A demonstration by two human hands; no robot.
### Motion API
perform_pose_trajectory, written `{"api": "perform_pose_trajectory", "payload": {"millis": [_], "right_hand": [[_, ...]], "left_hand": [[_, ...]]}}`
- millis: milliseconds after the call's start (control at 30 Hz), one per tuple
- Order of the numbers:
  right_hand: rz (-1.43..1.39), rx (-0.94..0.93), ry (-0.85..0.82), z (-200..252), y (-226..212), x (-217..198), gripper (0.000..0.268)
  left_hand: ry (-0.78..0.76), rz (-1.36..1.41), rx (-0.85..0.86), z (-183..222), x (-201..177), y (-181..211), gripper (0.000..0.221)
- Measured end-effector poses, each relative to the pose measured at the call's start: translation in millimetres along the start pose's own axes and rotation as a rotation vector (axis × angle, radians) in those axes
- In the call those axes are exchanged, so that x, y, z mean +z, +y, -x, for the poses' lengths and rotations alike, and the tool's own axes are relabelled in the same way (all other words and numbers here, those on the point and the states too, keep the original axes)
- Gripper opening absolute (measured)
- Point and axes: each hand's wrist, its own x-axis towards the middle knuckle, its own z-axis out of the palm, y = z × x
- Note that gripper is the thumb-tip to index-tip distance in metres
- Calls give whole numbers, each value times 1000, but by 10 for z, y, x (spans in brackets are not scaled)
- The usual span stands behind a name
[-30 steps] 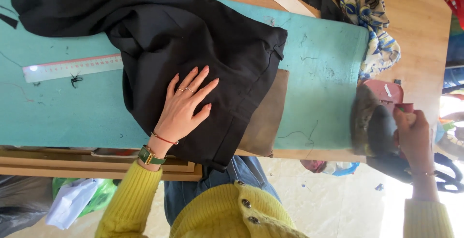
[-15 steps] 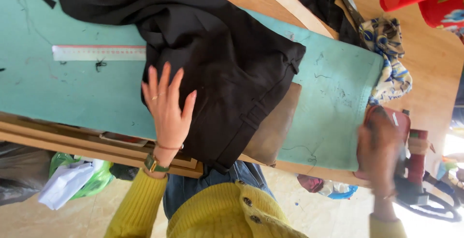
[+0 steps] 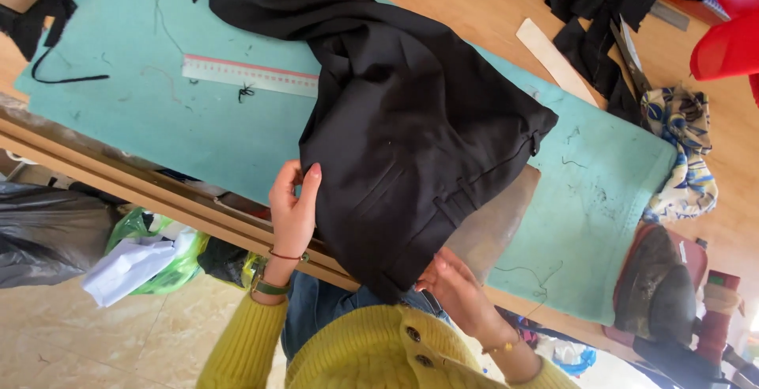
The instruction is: Ironing a pair of black trousers and pressing a decorative fabric patch onto them using a steam iron at a workbench.
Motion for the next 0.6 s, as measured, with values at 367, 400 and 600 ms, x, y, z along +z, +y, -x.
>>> {"api": "perform_pose_trajectory", "payload": {"millis": [367,400,600], "right_hand": [[-146,122,280,-576,-542,385,52],[-176,115,218,-586,-596,399,51],[-99,-22,-144,-914,-1113,627,58]], "left_hand": [[85,67,389,884,214,-266,28],[68,16,471,1166,219,-590,36],[-266,-72,383,1018,631,-260,48]]}}
